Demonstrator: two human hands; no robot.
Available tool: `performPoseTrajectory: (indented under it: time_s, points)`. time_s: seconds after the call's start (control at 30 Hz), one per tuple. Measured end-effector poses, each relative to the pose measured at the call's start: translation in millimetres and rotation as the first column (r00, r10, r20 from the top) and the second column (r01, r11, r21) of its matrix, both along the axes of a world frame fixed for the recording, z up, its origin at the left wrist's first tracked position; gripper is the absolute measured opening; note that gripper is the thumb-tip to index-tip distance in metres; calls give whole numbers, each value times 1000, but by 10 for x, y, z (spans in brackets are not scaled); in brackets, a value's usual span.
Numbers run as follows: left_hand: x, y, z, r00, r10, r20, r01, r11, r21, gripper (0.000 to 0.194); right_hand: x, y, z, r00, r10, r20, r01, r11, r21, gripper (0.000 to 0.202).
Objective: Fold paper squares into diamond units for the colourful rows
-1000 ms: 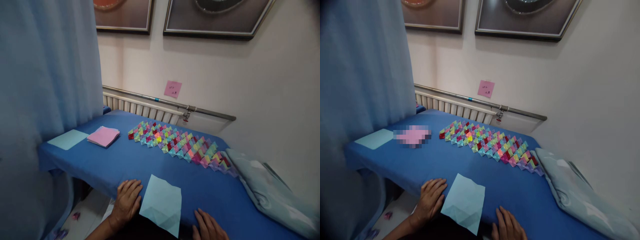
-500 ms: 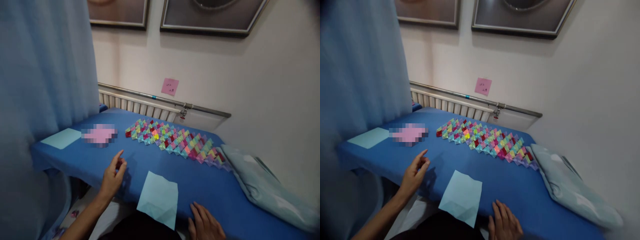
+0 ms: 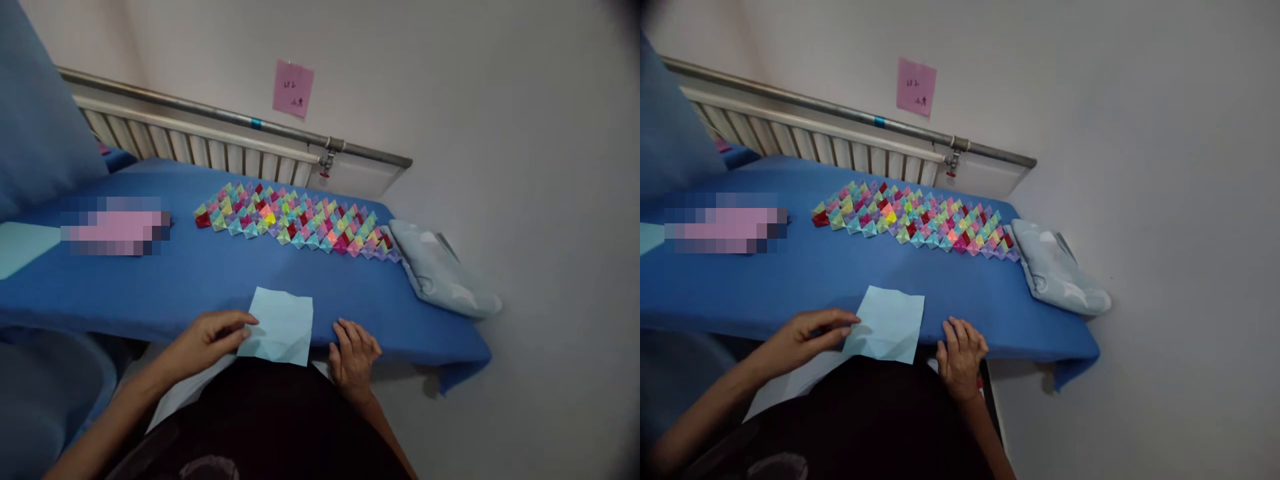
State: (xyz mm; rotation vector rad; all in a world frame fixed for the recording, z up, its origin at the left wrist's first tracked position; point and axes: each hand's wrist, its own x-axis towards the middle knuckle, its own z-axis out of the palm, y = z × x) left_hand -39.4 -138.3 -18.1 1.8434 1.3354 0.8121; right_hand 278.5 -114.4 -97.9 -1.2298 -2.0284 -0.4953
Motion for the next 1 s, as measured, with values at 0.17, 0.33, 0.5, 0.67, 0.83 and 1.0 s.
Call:
performPoseTrajectory:
  time_s: [0.17,0.33,0.5,0.67,0.83,1.0]
  points:
    - [-242,-55,-194,962,162,-218,-59,908,414,26,-14,-65,203,991,97,-92,-110,984,-142,28]
    - [-145,-102,-380,872,113,-476,179,832,525,54,-168,-63,387,951,307,44,-281,911,-303,42]
    - [1,20,-446,834,79,-546,264,812,521,70,-268,1,408,922,360,140,-271,862,-429,53]
    - [-44,130,-461,869,44,-493,272,790,550,55,-258,13,440,926,375,41,-311,819,-482,44]
    - [-5,171,-456,935,81,-344,114,851,512,35,-357,33,524,938,233,-257,-337,783,-522,30]
    - [165,255,-427,932,312,-184,-222,893,391,37,-495,133,585,916,-5,-401,-256,761,-596,38]
